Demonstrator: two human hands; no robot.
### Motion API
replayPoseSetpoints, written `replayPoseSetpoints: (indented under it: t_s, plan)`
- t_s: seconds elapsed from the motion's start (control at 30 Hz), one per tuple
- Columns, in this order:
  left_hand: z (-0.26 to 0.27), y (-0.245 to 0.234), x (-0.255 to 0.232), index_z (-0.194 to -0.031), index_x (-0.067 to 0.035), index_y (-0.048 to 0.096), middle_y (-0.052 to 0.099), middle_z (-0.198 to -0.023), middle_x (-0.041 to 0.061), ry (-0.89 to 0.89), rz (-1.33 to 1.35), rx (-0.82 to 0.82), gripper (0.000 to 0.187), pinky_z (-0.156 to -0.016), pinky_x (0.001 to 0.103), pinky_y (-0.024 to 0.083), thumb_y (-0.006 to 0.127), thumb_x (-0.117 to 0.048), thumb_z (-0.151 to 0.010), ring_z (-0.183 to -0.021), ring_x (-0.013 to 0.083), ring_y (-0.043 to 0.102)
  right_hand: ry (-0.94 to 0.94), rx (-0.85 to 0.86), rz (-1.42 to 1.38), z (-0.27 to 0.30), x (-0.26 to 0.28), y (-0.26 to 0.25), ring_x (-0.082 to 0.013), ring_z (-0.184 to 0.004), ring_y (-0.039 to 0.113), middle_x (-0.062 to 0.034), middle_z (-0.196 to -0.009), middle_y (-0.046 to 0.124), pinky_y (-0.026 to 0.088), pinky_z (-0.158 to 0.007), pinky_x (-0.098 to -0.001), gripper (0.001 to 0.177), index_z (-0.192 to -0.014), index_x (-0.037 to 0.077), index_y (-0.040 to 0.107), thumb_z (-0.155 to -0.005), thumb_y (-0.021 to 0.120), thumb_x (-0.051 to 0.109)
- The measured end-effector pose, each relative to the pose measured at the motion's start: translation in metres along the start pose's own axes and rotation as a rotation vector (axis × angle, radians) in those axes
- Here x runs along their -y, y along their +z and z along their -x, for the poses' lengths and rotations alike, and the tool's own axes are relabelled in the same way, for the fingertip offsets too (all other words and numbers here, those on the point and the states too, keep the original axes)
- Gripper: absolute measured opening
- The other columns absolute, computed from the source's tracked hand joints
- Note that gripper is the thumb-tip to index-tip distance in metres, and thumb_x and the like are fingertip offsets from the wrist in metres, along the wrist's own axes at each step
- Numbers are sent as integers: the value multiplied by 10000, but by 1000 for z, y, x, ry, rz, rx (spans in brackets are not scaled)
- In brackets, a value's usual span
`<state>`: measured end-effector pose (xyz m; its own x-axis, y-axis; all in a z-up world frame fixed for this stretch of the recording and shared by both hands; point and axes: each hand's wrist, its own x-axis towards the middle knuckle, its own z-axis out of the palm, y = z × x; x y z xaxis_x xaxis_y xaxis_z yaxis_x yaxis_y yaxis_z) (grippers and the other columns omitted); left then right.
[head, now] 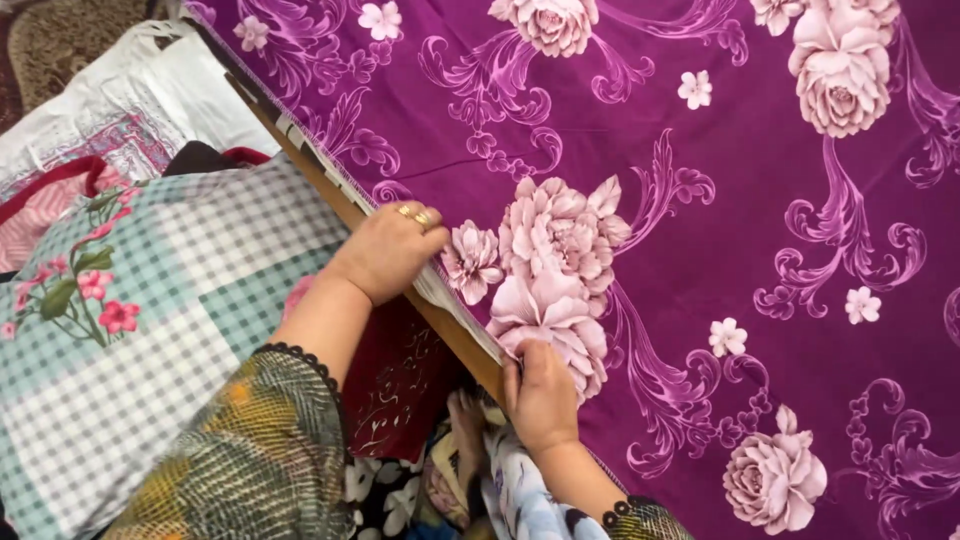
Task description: Smoothing out a purple floral bedspread and tucking the edges into a wooden bed frame.
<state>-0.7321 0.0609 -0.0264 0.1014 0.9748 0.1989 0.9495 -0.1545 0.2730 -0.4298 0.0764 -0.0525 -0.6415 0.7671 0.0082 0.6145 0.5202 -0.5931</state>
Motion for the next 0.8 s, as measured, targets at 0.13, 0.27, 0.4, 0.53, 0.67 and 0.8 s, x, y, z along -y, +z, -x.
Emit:
replayPoseSetpoints:
  t_s: [0.13,0.27,0.4,0.53,0.67,0.8]
  plan:
    - [-1,3,33,-850,-91,673,677,-930,74,-47,-38,19,103,-860,403,535,601,-73,-779,-968,270,663,-9,36,16,0,-12,10,-410,-835,616,-179,-884,631,491,-744,-503,160,-1006,52,578,-901,678,120]
    - [12,-18,39,-793,-107,680,671,-891,66,-105,70,147,91,-832,392,530,598,-82,-761,-970,277,646,6,53,-24,6,-15,12,-397,-830,621,-161,-883,638,496,-739,-494,172,-1028,66,595,-890,683,118]
    - [13,-10,50,-838,-96,660,665,-906,58,19,43,252,86,-861,383,527,594,-105,-784,-961,259,638,38,69,-38,5,-17,14,-393,-812,622,-164,-887,639,497,-713,-490,259,-1061,54,595,-837,703,124]
    - [7,-19,48,-981,-84,660,665,-965,70,38,24,118,218,-837,401,509,597,-110,-773,-943,257,635,61,121,-57,9,-12,11,-390,-794,623,-168,-892,640,498,-686,-486,347,-1094,42,596,-783,723,131]
    - [18,-13,90,-1009,-98,651,658,-956,69,-121,-84,61,226,-879,413,506,606,-103,-788,-965,257,646,38,125,-54,-20,-4,6,-388,-783,623,-170,-894,640,499,-669,-484,407,-1116,34,596,-748,736,135]
    - [23,-5,140,-1155,-113,670,675,-975,70,-309,-288,-122,331,-865,427,494,616,-94,-828,-964,276,650,-175,80,-15,-84,60,5,-381,-832,625,-170,-926,623,509,-715,-474,545,-1259,43,588,-732,716,102]
